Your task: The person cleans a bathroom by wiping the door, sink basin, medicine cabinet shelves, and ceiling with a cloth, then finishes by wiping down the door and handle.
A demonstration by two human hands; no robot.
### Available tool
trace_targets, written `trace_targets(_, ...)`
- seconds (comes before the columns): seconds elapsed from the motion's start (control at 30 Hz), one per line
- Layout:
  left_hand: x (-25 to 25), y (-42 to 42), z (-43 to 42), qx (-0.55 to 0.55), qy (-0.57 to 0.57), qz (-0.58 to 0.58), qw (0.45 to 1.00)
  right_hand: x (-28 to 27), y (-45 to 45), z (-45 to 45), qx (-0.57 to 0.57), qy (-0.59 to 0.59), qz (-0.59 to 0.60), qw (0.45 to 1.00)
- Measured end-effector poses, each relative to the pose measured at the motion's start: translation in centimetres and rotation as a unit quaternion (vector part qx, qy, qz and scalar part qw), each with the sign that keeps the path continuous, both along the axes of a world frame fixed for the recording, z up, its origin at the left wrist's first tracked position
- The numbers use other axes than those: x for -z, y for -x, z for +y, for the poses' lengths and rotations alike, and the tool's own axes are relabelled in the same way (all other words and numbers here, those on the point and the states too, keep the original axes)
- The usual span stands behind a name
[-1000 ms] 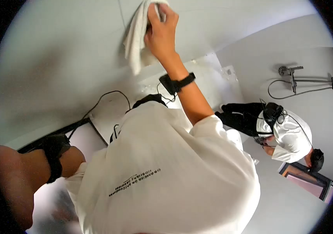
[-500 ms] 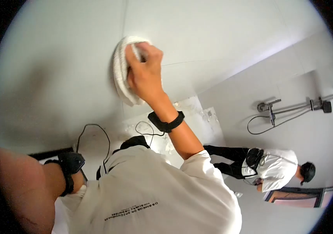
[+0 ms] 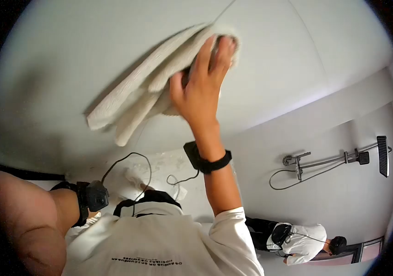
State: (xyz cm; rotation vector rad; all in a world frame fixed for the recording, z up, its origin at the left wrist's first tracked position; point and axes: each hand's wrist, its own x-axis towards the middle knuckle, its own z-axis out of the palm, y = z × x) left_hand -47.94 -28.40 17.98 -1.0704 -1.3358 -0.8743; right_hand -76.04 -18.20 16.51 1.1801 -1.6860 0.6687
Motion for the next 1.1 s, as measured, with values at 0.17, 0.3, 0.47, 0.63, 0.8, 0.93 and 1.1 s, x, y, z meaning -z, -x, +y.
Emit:
trace_targets(0.17, -0.3, -1.0, 1.9, -0.027, 0.029, -0.010, 0.999, 2.2, 0.2, -0.1, -0.029, 0.001, 0.000, 1.000)
trace_targets(0.3, -0.2, -0.7, 3.3, -0.060, 0.059, -0.025, 0.996, 8.0, 2.4, 0.3, -0.052, -0.091, 0.047, 0.993)
trace_targets(0.47, 0.9, -2.0, 7.3, -0.110, 0.097, -0.074, 0.986, 6.3, 3.7, 3.4, -0.120, -0.094, 0.082, 0.985)
trace_targets(0.63, -1.3, -0.3, 13.5, -0.166, 0.104, -0.147, 0.970, -2.2, 12.7, 8.6, -0.135, 0.176, 0.144, 0.964)
trace_targets(0.8, -3.7, -3.1, 16.3, -0.206, 0.111, -0.173, 0.957, -4.2, 8.8, 7.2, -0.088, 0.157, 0.196, 0.964)
trace_targets(0.93, -4.3, -3.7, 20.9, -0.244, 0.128, -0.196, 0.941, 4.2, 1.8, 8.0, -0.159, 0.019, 0.066, 0.985)
trace_targets(1.1, -5.7, -6.2, 24.9, -0.267, 0.147, -0.186, 0.934, 10.5, -1.7, 10.3, -0.288, -0.078, 0.115, 0.948)
